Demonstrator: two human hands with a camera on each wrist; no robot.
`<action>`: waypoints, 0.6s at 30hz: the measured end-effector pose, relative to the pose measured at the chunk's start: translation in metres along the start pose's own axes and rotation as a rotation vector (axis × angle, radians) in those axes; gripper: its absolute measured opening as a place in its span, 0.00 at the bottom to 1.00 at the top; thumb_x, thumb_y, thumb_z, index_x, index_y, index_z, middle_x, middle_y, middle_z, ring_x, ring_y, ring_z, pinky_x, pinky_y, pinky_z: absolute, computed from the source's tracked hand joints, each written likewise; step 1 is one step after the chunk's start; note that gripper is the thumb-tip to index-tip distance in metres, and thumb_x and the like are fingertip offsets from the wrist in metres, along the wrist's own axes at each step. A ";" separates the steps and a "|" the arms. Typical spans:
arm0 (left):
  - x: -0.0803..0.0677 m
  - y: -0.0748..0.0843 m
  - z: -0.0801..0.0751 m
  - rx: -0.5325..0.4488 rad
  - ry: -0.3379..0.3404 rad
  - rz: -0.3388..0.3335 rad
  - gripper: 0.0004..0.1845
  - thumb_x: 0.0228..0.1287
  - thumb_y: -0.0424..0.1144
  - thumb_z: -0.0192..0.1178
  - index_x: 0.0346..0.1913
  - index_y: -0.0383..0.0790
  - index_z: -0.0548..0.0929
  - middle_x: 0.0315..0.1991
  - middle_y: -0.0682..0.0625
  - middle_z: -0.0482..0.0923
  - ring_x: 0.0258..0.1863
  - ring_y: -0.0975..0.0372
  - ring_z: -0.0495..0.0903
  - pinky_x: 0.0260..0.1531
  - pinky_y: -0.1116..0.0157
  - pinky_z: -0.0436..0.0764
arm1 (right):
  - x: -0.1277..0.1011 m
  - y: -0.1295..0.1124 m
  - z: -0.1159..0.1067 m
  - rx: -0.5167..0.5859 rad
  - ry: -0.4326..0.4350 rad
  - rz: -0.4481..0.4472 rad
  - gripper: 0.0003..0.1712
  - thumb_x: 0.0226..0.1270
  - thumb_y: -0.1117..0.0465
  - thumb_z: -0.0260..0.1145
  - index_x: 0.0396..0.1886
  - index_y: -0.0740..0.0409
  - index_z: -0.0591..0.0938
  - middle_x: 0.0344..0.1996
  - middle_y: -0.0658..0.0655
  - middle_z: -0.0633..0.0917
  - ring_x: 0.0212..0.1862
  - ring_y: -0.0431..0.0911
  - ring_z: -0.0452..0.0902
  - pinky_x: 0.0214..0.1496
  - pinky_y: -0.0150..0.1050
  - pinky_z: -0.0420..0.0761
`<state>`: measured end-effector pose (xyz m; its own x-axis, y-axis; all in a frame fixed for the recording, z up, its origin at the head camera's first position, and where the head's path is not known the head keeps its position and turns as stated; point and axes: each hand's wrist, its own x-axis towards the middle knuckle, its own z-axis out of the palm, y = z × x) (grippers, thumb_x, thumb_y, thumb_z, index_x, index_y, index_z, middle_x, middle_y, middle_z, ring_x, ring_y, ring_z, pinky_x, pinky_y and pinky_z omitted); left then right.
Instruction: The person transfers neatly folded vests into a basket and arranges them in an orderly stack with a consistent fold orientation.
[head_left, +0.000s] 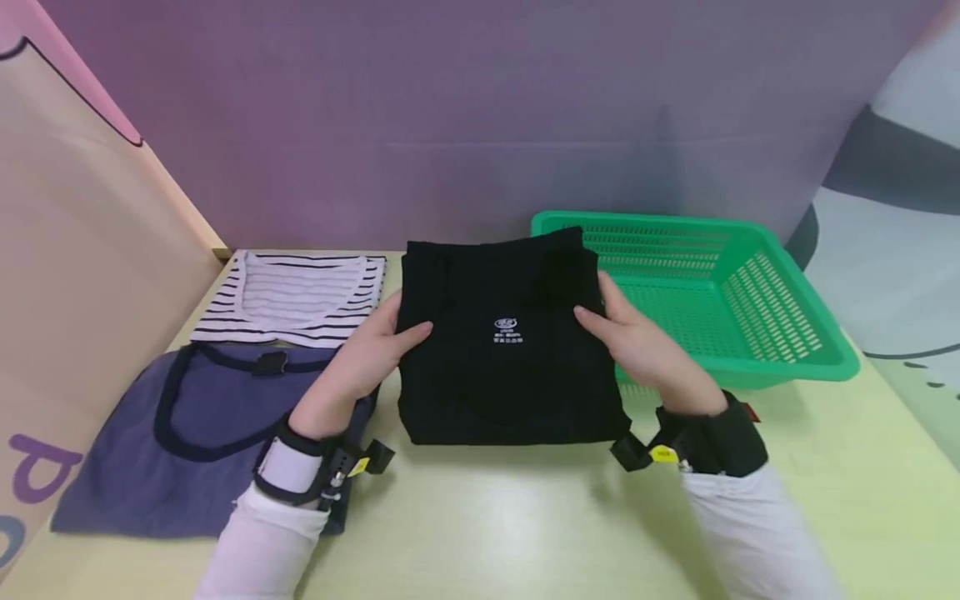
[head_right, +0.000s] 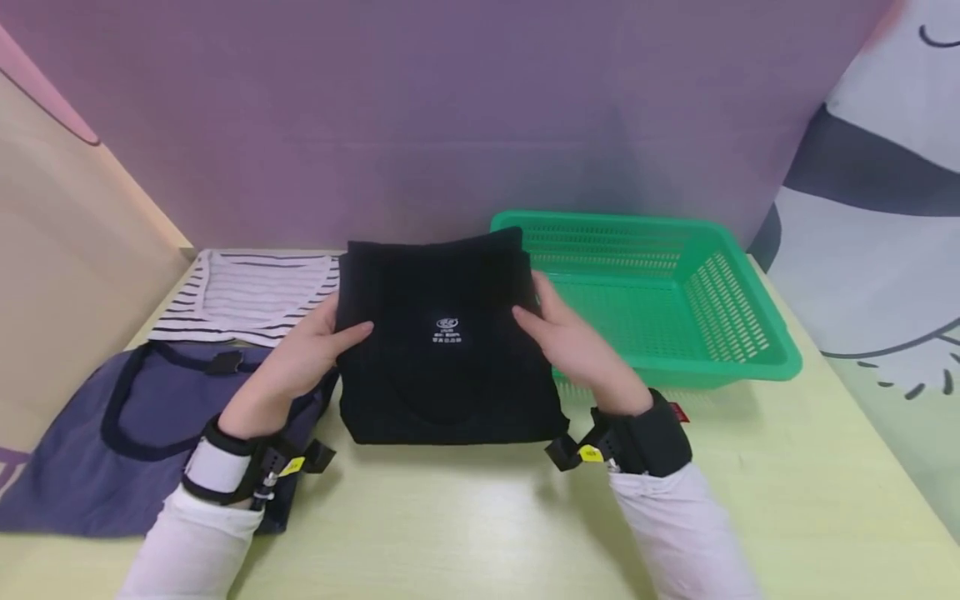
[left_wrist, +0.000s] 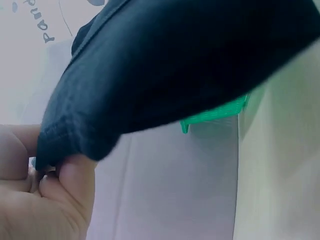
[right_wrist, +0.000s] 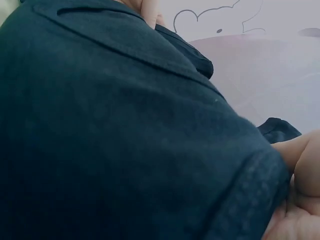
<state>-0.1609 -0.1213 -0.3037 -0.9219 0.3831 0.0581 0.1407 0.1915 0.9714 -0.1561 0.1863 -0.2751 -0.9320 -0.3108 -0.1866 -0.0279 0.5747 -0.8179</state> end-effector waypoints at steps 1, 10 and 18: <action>0.000 0.000 0.001 0.008 0.004 0.001 0.31 0.72 0.29 0.46 0.74 0.43 0.52 0.70 0.46 0.61 0.65 0.54 0.66 0.63 0.54 0.68 | 0.000 -0.001 -0.001 -0.010 0.005 0.003 0.45 0.76 0.44 0.43 0.73 0.49 0.24 0.74 0.52 0.26 0.74 0.52 0.18 0.73 0.60 0.32; 0.003 0.002 0.006 0.078 0.032 -0.007 0.27 0.72 0.32 0.47 0.72 0.43 0.57 0.69 0.46 0.63 0.65 0.55 0.66 0.66 0.53 0.63 | 0.000 0.002 -0.004 0.021 0.038 0.004 0.44 0.77 0.47 0.44 0.73 0.52 0.26 0.74 0.53 0.26 0.74 0.51 0.18 0.73 0.58 0.32; 0.006 0.006 0.007 0.124 0.045 -0.027 0.28 0.72 0.36 0.49 0.72 0.46 0.58 0.68 0.48 0.66 0.63 0.56 0.69 0.65 0.54 0.65 | -0.002 -0.002 -0.019 -0.097 -0.027 0.042 0.46 0.75 0.41 0.43 0.72 0.49 0.25 0.73 0.50 0.25 0.74 0.51 0.19 0.73 0.59 0.36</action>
<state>-0.1631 -0.1116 -0.2996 -0.9408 0.3358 0.0456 0.1568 0.3121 0.9370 -0.1610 0.2004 -0.2631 -0.9230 -0.3046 -0.2352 -0.0252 0.6577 -0.7529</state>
